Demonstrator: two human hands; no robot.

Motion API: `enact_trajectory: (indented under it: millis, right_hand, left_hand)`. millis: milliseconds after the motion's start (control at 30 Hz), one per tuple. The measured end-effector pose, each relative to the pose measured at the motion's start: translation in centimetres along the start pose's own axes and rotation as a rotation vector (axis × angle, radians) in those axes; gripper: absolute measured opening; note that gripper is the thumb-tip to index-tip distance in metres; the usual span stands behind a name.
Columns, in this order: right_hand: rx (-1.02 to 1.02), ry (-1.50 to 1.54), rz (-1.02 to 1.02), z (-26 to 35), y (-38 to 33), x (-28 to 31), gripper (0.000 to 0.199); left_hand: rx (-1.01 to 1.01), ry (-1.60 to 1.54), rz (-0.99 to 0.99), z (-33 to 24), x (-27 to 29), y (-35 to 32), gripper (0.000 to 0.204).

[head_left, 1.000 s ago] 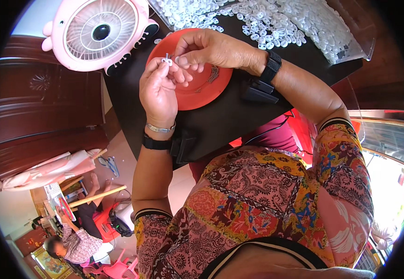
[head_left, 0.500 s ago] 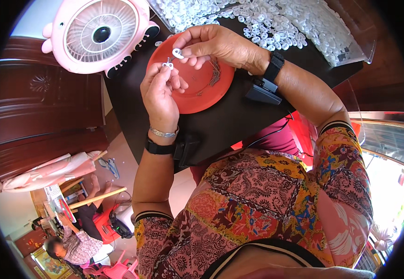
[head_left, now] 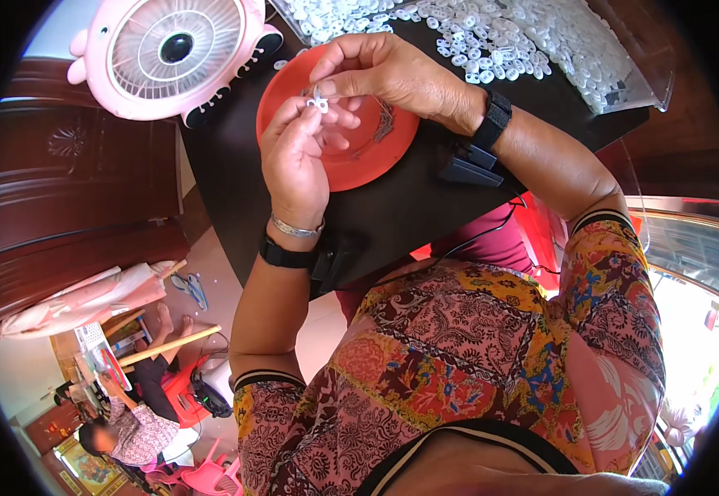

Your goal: Sorting small white plastic components by picking them from a container and placing them onto a red plate.

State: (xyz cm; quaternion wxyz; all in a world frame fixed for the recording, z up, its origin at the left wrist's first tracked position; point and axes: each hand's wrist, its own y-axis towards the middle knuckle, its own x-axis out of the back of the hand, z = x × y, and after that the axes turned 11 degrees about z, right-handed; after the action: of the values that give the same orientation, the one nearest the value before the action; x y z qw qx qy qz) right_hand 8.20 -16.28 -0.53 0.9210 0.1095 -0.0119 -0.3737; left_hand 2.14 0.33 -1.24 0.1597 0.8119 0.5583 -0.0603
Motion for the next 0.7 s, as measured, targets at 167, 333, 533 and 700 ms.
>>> enact_trajectory:
  millis: [167, 333, 533, 700]
  right_hand:
    - [0.020, -0.143, -0.058, -0.7, 0.0, 0.1, 0.013]
    - [-0.113, -0.151, 0.000, 0.1, -0.2, 0.8, 0.018]
    - [-0.102, 0.029, -0.040, 0.4, -0.1, 0.9, 0.020]
    - [-0.085, 0.003, -0.056, 0.6, -0.1, 1.0, 0.019]
  left_hand:
    - [-0.010, -0.013, -0.023, 0.4, 0.4, 0.2, 0.020]
    - [-0.030, 0.005, -0.053, 0.0, 0.4, 0.1, 0.020]
    - [0.013, 0.108, -0.162, -0.3, 0.5, 0.0, 0.019]
    - [0.074, 0.258, -0.180, -0.4, 0.2, 0.0, 0.019]
